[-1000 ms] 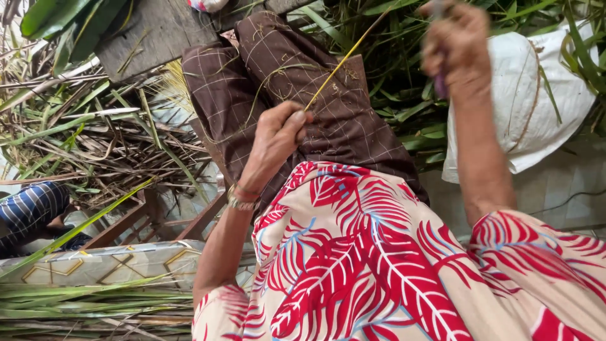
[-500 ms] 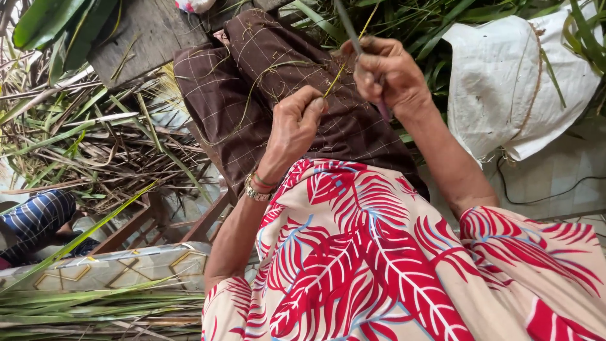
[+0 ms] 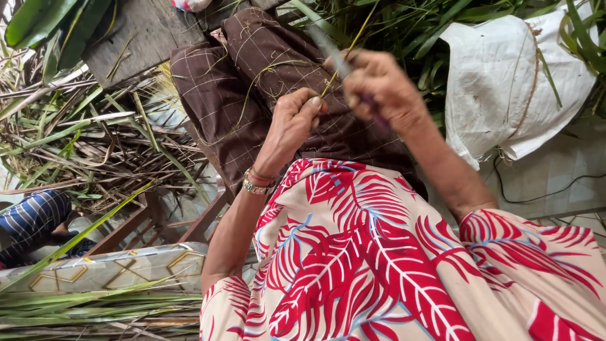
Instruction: Using a knife to strip the green leafy material away from the central midrib of palm leaves to collect the sticks.
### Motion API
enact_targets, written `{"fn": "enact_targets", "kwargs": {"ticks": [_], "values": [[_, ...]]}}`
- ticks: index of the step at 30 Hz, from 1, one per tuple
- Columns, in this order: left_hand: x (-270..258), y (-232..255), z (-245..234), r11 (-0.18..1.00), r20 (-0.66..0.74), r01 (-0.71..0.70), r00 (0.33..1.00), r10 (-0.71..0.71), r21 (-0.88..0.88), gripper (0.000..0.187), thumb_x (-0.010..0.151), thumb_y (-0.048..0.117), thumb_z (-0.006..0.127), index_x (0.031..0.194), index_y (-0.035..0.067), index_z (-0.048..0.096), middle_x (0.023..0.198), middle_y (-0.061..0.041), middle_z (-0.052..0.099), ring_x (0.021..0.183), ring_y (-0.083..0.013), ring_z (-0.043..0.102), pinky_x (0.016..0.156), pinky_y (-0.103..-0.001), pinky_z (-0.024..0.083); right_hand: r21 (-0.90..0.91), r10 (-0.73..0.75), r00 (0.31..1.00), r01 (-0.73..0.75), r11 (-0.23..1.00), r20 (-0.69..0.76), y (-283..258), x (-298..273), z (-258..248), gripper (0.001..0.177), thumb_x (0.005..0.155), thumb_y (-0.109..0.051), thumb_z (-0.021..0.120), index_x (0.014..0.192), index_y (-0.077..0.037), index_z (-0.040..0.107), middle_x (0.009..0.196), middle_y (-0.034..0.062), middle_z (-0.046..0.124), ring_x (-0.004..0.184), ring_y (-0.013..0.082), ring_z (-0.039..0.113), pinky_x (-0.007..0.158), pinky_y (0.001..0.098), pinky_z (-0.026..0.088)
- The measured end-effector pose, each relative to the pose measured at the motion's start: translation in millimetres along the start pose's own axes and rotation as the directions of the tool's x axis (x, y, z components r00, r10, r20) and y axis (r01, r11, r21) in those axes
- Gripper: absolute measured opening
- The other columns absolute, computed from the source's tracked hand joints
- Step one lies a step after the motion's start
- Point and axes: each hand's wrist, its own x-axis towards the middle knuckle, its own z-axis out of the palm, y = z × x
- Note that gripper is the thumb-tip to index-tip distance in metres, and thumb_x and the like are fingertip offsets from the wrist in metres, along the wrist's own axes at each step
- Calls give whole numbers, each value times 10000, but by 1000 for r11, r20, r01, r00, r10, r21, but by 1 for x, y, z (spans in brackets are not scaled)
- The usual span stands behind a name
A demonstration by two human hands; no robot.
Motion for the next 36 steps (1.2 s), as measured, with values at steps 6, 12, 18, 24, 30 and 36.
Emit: {"fn": "enact_targets", "kwargs": {"ticks": [6,12,18,24,30,36], "values": [[1,2,3,999,15,-16,1000,17,-45,211,1007,143,525,830,111,637,611,22,504,526,-46,411,460,-223,318,151,65,983,-92,984,171,26,2,5,303,927,-41,670,1210,67,654,556,59,548,390,79,472,361,166,383],[-12,9,-2,998,67,-16,998,20,-61,229,1024,138,503,830,110,621,602,52,434,526,-31,366,462,-201,285,289,-19,966,-58,956,256,24,20,-17,286,892,-97,766,1077,94,661,576,72,533,394,97,428,355,221,328],[-36,14,-12,998,56,-67,996,66,10,218,1029,121,493,846,103,610,621,45,428,529,-44,344,480,-223,278,269,19,980,-73,960,199,20,39,-52,146,979,-51,669,1037,83,682,558,29,581,393,79,485,349,206,355],[-57,6,-27,985,4,-81,997,81,150,203,1024,113,497,861,104,617,664,45,448,559,-56,347,501,-252,283,268,-75,991,102,958,-110,-4,52,-108,121,1099,-71,602,1038,-3,682,621,-14,589,442,64,479,370,212,348],[-35,0,-14,876,-173,-144,953,248,460,139,1011,164,540,895,113,598,733,-36,664,571,-169,529,523,-362,405,-160,28,996,-42,986,-89,-12,0,7,381,906,6,557,1256,-81,680,592,6,556,374,40,389,304,177,316],[-26,22,-1,834,-249,-230,884,394,502,71,1014,168,578,954,140,603,668,-108,648,608,-352,621,595,-469,477,198,-78,997,74,977,16,40,10,23,344,936,44,624,1277,20,655,560,93,542,339,123,441,287,250,363]]}}
